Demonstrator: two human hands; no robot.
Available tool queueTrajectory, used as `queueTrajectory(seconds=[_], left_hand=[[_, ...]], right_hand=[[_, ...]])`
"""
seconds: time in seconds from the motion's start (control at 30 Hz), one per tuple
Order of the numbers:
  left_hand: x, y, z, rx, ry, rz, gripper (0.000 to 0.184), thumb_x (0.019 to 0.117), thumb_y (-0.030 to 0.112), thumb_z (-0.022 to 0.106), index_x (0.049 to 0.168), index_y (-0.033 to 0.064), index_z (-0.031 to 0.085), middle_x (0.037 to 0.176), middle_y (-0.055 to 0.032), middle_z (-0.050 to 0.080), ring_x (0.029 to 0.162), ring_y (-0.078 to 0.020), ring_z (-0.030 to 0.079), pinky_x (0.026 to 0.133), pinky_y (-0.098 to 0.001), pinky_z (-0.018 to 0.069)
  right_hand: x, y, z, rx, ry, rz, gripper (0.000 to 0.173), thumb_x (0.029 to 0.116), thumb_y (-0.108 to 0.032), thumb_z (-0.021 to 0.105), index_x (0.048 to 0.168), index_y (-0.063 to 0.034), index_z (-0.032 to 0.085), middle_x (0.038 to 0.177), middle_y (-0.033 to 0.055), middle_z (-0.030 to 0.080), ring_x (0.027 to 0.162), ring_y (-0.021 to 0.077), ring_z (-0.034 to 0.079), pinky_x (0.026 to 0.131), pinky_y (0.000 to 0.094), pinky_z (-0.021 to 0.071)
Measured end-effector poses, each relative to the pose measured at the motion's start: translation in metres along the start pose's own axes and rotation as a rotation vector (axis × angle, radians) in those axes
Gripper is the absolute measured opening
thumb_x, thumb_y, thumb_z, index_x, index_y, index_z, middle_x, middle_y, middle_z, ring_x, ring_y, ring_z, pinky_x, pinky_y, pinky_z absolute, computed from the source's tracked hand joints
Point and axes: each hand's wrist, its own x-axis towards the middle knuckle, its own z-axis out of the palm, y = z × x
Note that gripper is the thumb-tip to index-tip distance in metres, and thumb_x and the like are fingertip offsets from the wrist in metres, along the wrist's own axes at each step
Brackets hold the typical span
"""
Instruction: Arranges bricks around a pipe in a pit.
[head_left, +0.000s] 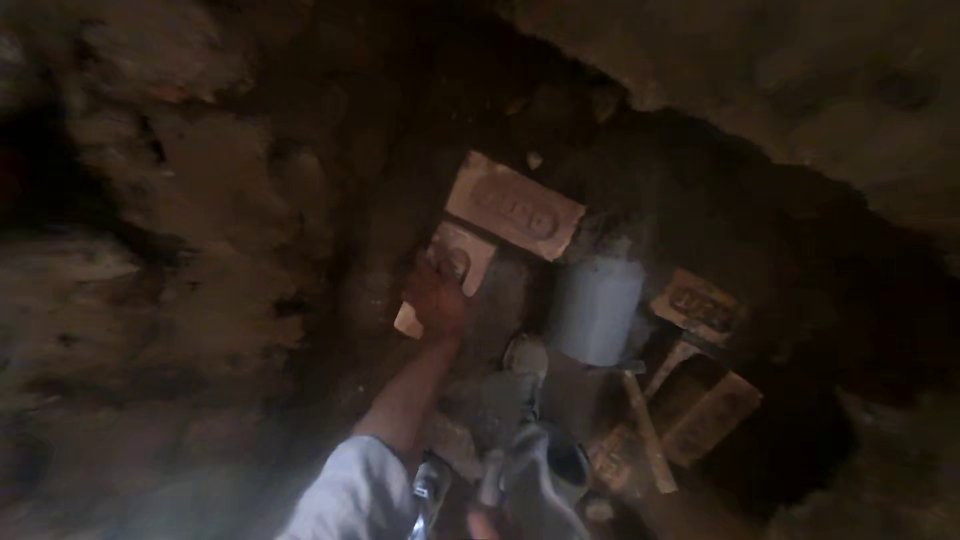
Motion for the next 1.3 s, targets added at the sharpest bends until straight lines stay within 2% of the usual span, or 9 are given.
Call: queueTrajectory(seconds=[0.13,0.23,0.3,0.47,0.63,0.77,1.0,1.1,1.3], left_hand=[[0.001,-0.014,-0.012,-0.124,-0.077,0.085,0.127,0.0667,0.061,0.085,0.166,0.0212,0.016,0.166,-0.0225,0.025,0.139,-0.0469,0.043,0.103,-0.0672,0.0425],[-0.005,-0.033,-0.042,-0.233,-0.27,0.15,0.123,0.0725,0.054,0.089,0.167,0.023,0.016,0.173,-0.0164,0.007,0.154,-0.0425,0.024,0.118,-0.0631,0.0332],[-0.013,-0.041,-0.048,-0.239,-0.32,0.175,0.124,0.0719,0.041,0.093,0.166,0.0232,0.015,0.173,-0.015,0.007,0.15,-0.0428,0.033,0.112,-0.0613,0.0424],[-0.013,-0.043,-0.045,-0.179,-0.336,0.197,0.121,0.073,0.039,0.092,0.166,0.0264,0.016,0.173,-0.0126,0.011,0.149,-0.0428,0.034,0.111,-0.0578,0.0447],[-0.013,-0.04,-0.04,-0.171,-0.293,0.162,0.118,0.0711,0.043,0.092,0.165,0.0298,0.022,0.173,-0.0096,0.014,0.149,-0.0412,0.034,0.105,-0.0587,0.0489],[-0.014,-0.039,-0.04,-0.14,-0.293,0.154,0.111,0.0714,0.041,0.092,0.162,0.031,0.03,0.173,-0.0082,0.012,0.148,-0.0431,0.033,0.103,-0.0589,0.0497],[-0.017,-0.036,-0.037,-0.139,-0.239,0.176,0.113,0.0701,0.04,0.093,0.163,0.0272,0.029,0.172,-0.0093,0.015,0.143,-0.0433,0.04,0.101,-0.0559,0.0517],[-0.015,-0.041,-0.034,-0.149,-0.238,0.19,0.113,0.0699,0.043,0.093,0.163,0.0272,0.03,0.173,-0.007,0.015,0.144,-0.0422,0.04,0.099,-0.0562,0.0535],[-0.018,-0.04,-0.047,-0.103,-0.275,0.197,0.118,0.0737,0.05,0.09,0.166,0.031,0.019,0.173,-0.009,0.014,0.147,-0.0439,0.037,0.103,-0.0591,0.0508]], right_hand=[[0.001,-0.001,-0.01,-0.003,0.094,-0.326,0.025,0.1011,-0.017,0.049,0.113,0.0043,0.056,0.071,0.004,0.059,0.06,0.0116,0.06,0.056,0.0298,0.0552],[0.007,-0.034,-0.039,-0.161,0.07,-0.571,0.039,0.0943,-0.014,0.059,0.127,0.0069,0.059,0.098,0.0093,0.07,0.085,0.0126,0.069,0.078,0.0316,0.0604],[0.031,-0.07,-0.057,-0.386,0.04,-0.679,0.047,0.0903,-0.018,0.074,0.131,0.0025,0.061,0.11,0.0096,0.072,0.094,0.0136,0.071,0.082,0.0326,0.0627],[0.087,-0.162,-0.049,-0.507,-0.012,-1.215,0.041,0.0914,-0.022,0.075,0.128,-0.0079,0.062,0.105,0.0017,0.073,0.084,0.0122,0.072,0.07,0.0338,0.0652],[0.095,-0.216,0.007,-0.473,0.07,-1.597,0.036,0.0942,-0.019,0.076,0.125,-0.0054,0.062,0.11,-0.002,0.074,0.103,0.0051,0.071,0.09,0.0299,0.0627],[0.165,-0.189,0.031,-0.768,0.163,-1.457,0.027,0.0967,-0.025,0.071,0.104,0.0007,0.07,0.081,0.0138,0.071,0.069,0.0234,0.07,0.063,0.0468,0.0597],[0.138,-0.205,0.049,-0.379,-0.021,-1.372,0.055,0.0902,-0.011,0.078,0.138,0.0006,0.053,0.119,0.0107,0.069,0.1,0.0152,0.073,0.087,0.0358,0.0657],[0.163,-0.18,0.049,-0.575,0.173,-1.414,0.032,0.0932,-0.024,0.074,0.113,0.0001,0.068,0.095,0.0124,0.073,0.081,0.0212,0.073,0.073,0.0454,0.0627],[0.147,-0.195,0.048,-0.546,0.193,-1.171,0.056,0.0944,-0.033,0.076,0.139,-0.0097,0.051,0.096,0.0103,0.074,0.073,0.022,0.073,0.064,0.0456,0.0642]])
